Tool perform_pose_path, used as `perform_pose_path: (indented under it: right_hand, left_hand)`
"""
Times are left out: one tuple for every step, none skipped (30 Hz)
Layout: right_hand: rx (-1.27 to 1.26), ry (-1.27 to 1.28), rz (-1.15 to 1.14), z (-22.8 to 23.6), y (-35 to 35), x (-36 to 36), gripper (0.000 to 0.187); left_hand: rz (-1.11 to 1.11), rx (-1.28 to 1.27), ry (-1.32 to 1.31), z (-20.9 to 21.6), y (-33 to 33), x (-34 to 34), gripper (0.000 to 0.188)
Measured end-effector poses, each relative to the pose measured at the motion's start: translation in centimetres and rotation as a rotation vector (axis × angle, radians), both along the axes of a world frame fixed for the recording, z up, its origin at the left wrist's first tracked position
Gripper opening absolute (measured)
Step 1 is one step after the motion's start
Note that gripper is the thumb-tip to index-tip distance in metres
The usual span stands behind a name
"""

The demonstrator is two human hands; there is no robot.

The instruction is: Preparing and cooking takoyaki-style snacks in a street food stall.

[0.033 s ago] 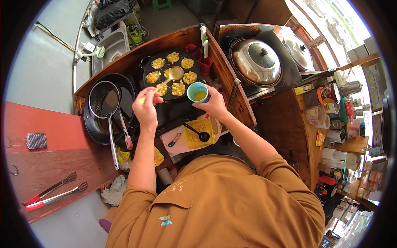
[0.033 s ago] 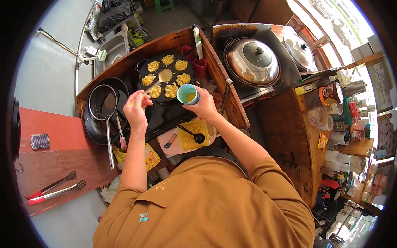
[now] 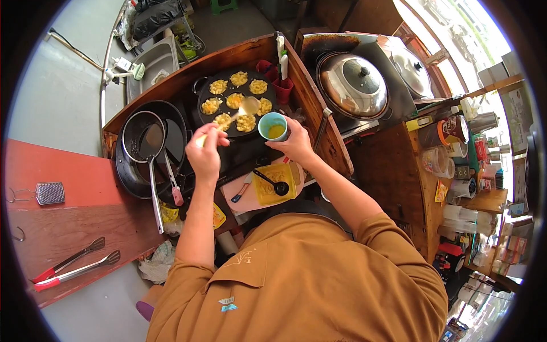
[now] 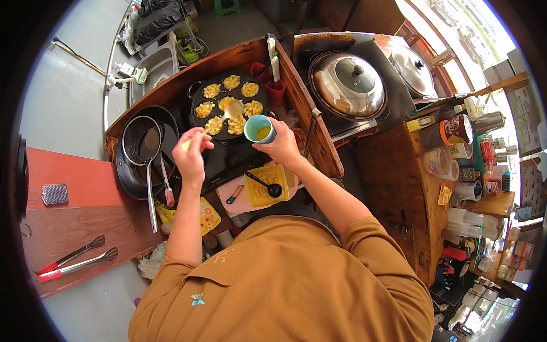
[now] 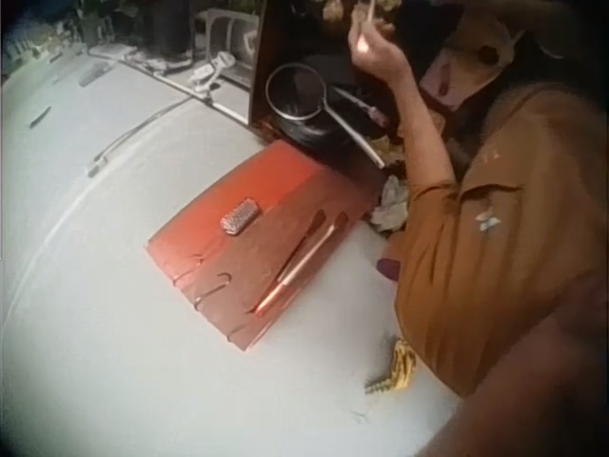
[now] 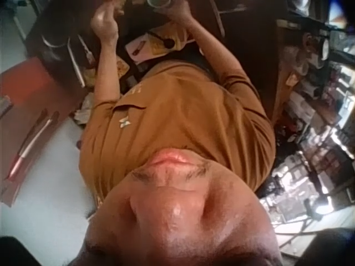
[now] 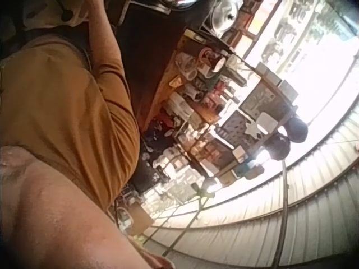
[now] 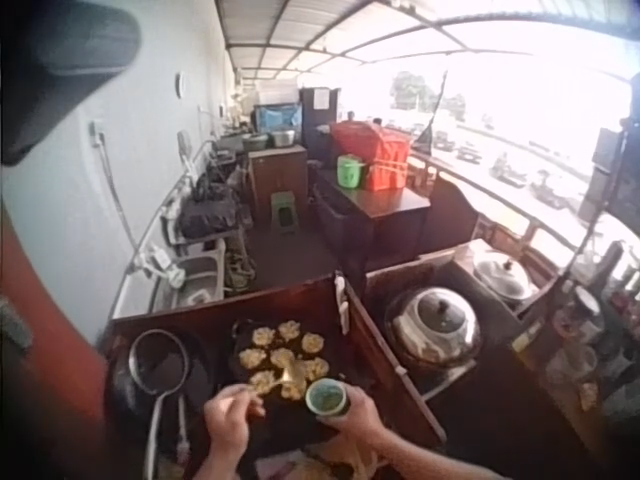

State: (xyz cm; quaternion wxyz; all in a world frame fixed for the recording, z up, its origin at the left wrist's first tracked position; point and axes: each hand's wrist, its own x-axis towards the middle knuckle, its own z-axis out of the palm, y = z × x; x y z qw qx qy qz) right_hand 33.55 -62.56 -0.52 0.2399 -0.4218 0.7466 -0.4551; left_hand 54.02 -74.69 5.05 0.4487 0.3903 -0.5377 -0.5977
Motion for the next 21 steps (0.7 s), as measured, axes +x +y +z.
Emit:
perform_pose_path:
  right_hand:
    - [-0.031, 0.001, -0.007, 0.6, 0.0, 0.1, 0.075]
    - [-0.047, 0.025, -0.004, 1.0, -0.1, 0.3, 0.074]
    - [-0.045, 0.024, -0.001, 1.0, -0.1, 0.4, 0.074]
    - [-0.103, 0.047, 0.028, 1.1, -0.1, 0.6, 0.074]
    - [-0.162, 0.069, 0.057, 1.1, -0.2, 0.7, 0.074]
    - [-0.161, 0.069, 0.061, 1.1, -0.2, 0.9, 0.074]
    - [-0.197, 0.104, 0.085, 1.1, -0.4, 0.9, 0.074]
    - [-0.232, 0.139, 0.109, 1.2, -0.6, 0.9, 0.074]
    - [-0.235, 0.142, 0.114, 1.2, -0.8, 0.9, 0.074]
    - [-0.219, 0.173, 0.114, 1.4, -0.8, 1.1, 0.074]
    - [-0.204, 0.205, 0.114, 1.5, -0.8, 1.3, 0.074]
    - [-0.202, 0.204, 0.116, 1.4, -0.8, 1.5, 0.074]
    - [-0.179, 0.182, 0.114, 1.4, -0.8, 1.5, 0.074]
    - [-0.155, 0.161, 0.112, 1.3, -0.8, 1.4, 0.073]
    - [-0.154, 0.161, 0.109, 1.2, -0.8, 1.4, 0.073]
    - [-0.148, 0.135, 0.102, 1.1, -0.9, 1.3, 0.072]
    - [-0.142, 0.109, 0.095, 1.1, -0.9, 1.3, 0.072]
    - [-0.143, 0.108, 0.094, 1.1, -0.9, 1.3, 0.072]
    - [-0.119, 0.087, 0.083, 1.2, -0.9, 1.4, 0.073]
    - [-0.095, 0.066, 0.071, 1.2, -0.9, 1.4, 0.074]
    - [-0.095, 0.065, 0.071, 1.1, -1.0, 1.4, 0.074]
  left_hand:
    - [-0.059, -0.096, -0.098, 0.1, 1.1, 0.3, 0.020]
    - [-0.115, -0.208, -0.184, 0.2, 2.3, 0.4, 0.019]
    - [-0.173, -0.319, -0.269, 0.2, 3.4, 0.3, 0.019]
    - [-0.210, -0.431, -0.352, 0.2, 4.2, 0.3, 0.015]
    - [-0.252, -0.618, -0.380, 0.0, 4.4, 0.1, 0.012]
    - [-0.255, -0.713, -0.388, -0.4, 4.6, -0.2, 0.012]
    - [-0.257, -0.813, -0.394, -1.0, 4.6, -0.7, 0.011]
    - [-0.268, -0.832, -0.431, -1.5, 4.6, -1.0, 0.011]
    - [-0.263, -0.834, -0.430, -2.0, 4.7, -1.3, 0.011]
    - [-0.234, -0.735, -0.415, -2.5, 5.0, -1.5, 0.011]
    - [-0.206, -0.637, -0.400, -2.9, 5.2, -1.6, 0.012]
    - [-0.177, -0.408, -0.366, -3.3, 5.6, -1.6, 0.014]
    - [-0.180, -0.407, -0.365, -3.4, 5.5, -1.6, 0.014]
    - [-0.148, -0.195, -0.263, -3.4, 5.2, -1.5, 0.015]
    - [-0.116, 0.016, -0.161, -3.6, 4.9, -1.4, 0.017]
    - [-0.113, 0.124, -0.062, -3.6, 4.4, -1.1, 0.017]
    - [-0.112, 0.123, -0.063, -3.6, 4.1, -0.8, 0.017]
    - [-0.117, 0.208, -0.004, -3.5, 3.9, -0.5, 0.017]
    - [-0.122, 0.293, 0.055, -3.4, 3.7, -0.3, 0.016]
    - [-0.123, 0.312, 0.073, -3.3, 3.7, -0.2, 0.016]
    - [-0.123, 0.312, 0.072, -3.2, 3.6, -0.1, 0.016]
